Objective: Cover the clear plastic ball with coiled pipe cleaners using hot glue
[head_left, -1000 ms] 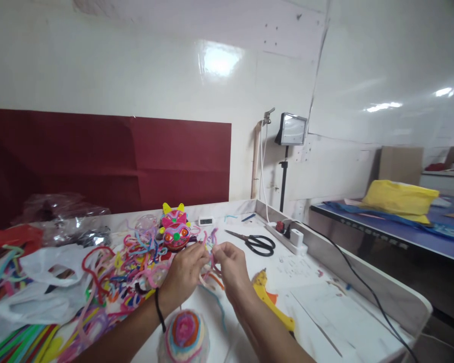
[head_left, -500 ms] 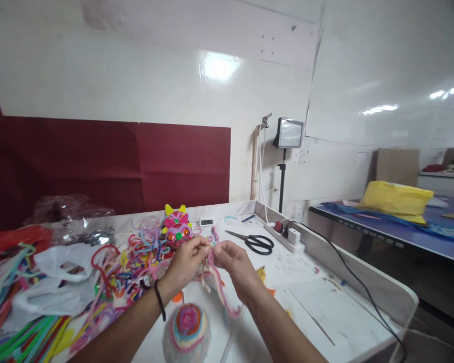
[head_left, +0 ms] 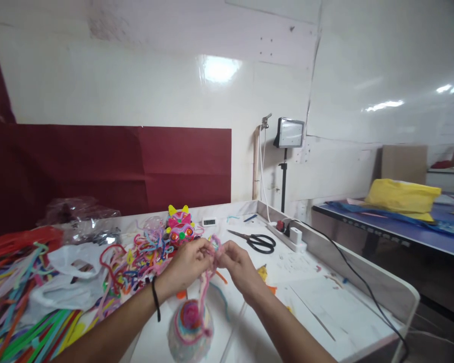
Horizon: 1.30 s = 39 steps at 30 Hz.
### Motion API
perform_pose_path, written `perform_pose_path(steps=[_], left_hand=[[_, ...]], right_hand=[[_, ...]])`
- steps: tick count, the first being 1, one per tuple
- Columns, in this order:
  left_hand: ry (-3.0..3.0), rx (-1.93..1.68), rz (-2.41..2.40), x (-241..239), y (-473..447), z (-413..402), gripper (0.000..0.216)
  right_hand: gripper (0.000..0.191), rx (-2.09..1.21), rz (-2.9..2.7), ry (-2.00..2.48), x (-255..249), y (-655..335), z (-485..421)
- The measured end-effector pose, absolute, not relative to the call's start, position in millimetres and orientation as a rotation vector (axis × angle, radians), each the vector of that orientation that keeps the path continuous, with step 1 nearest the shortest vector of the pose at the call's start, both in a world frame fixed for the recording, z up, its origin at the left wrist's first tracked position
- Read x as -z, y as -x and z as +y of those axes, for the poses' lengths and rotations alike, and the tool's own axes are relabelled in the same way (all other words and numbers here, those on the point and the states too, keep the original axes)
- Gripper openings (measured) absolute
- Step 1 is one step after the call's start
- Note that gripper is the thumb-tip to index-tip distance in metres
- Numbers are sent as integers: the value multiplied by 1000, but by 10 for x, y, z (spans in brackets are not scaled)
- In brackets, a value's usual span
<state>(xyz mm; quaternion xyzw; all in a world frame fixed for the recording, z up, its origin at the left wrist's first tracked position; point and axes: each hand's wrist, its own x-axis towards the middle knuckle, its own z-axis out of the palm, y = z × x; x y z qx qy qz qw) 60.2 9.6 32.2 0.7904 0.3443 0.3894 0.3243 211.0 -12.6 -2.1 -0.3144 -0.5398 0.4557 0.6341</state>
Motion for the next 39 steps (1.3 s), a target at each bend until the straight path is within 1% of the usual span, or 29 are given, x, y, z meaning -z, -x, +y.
perform_pose_path(steps=[3, 8, 16, 21, 26, 33, 39], left_hand=[[-2213, -1011, 939, -391, -616, 66, 10], [-2353, -955, 969, -443, -633, 67, 13], [-2430, -840, 954, -477, -688, 37, 16], [-2494, -843, 953, -503, -717, 4, 16], [-2604, -839, 960, -512, -703, -17, 26], [-2897, -765, 966, -466, -628, -10, 18], [-3108, -788, 918, -390, -595, 25, 16]], right_hand=[[29, -1051, -1237, 715, 29, -2140, -138], [29, -1107, -1226, 732, 43, -2212, -173], [42, -1214, -1193, 737, 15, -2237, -219], [34, -1211, -1192, 743, -12, -2224, -272], [29, -1179, -1176, 780, -22, -2213, -303], [12, -1109, -1237, 906, 9, -2185, -293], [19, -1006, -1291, 1007, 70, -2172, -259]])
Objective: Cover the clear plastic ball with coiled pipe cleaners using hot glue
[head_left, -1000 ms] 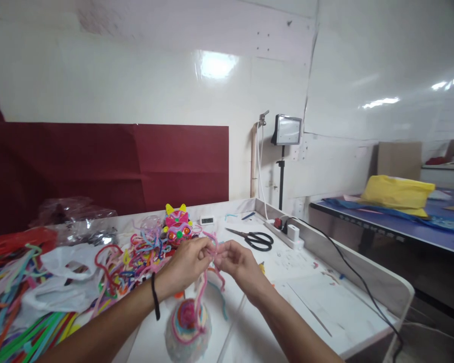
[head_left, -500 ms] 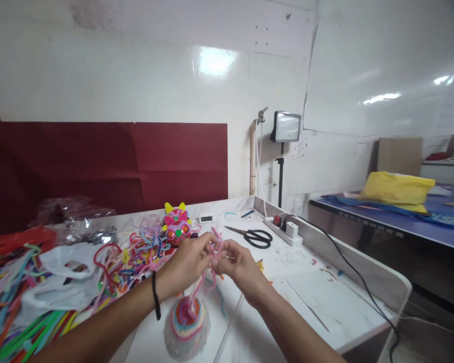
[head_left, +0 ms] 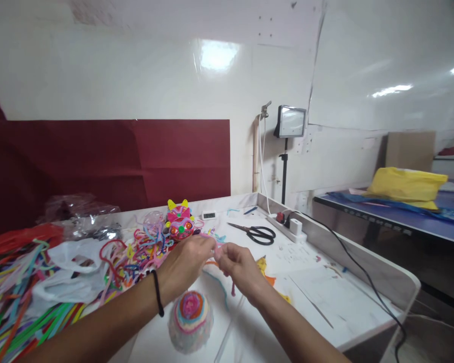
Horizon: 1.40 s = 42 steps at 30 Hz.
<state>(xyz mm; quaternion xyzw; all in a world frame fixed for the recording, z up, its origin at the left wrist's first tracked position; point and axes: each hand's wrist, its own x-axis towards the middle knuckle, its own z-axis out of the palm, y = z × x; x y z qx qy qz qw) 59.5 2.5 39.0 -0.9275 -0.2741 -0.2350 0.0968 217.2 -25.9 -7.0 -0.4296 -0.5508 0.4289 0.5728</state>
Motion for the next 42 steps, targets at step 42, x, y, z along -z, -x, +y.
perform_pose_path(steps=[42], left_hand=[[3275, 1829, -1898, -127, -563, -18, 32]], right_hand=[[33, -983, -1169, 809, 231, -1968, -280]])
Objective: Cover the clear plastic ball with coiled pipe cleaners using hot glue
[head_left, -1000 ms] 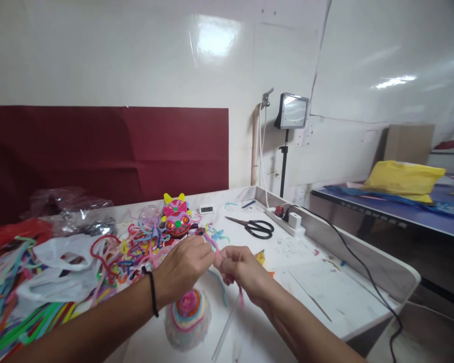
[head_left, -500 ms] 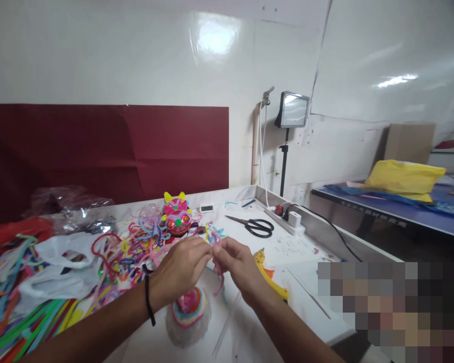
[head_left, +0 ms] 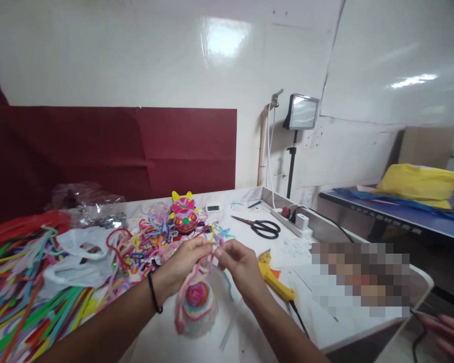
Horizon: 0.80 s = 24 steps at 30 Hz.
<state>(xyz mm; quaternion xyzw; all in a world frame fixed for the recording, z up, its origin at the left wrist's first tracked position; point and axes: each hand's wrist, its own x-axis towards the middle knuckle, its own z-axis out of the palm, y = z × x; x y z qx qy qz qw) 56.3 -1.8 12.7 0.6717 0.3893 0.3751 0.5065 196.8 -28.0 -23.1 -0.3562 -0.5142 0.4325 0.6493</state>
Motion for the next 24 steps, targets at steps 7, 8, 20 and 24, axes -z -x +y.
perform_pose_path(steps=[7, 8, 20, 24], left_hand=[[-1439, -1043, 981, 51, -687, 25, 31], [-1441, -1074, 986, 72, -706, 32, 30], [-1502, -1044, 931, 61, -731, 85, 32], [-1517, -1030, 931, 55, -719, 45, 31]], right_hand=[[19, -781, -1119, 850, 380, -1858, -354], [18, -751, -1116, 855, 403, -1854, -363], [23, -866, -1147, 771, 498, -1963, -278], [30, -947, -1156, 762, 478, -1958, -266]])
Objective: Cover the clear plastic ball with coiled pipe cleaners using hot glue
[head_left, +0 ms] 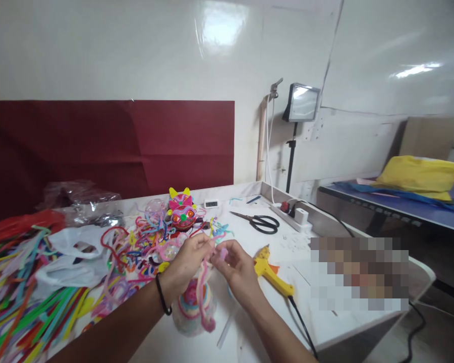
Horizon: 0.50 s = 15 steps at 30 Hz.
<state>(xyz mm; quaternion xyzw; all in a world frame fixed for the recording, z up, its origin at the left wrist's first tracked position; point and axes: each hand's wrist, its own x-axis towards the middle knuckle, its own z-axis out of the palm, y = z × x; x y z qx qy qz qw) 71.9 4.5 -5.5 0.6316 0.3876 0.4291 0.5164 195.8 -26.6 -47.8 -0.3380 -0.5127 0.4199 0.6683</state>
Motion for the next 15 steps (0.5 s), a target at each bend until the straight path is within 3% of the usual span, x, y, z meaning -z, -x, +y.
perform_pose_path(steps=[10, 15], left_hand=[[-1492, -1003, 867, -50, -701, -38, 23], [-1479, -987, 842, -65, -684, -81, 31]], right_hand=[[30, -1010, -1204, 778, 429, -2028, -261], [31, -1025, -1251, 806, 412, -2025, -282]])
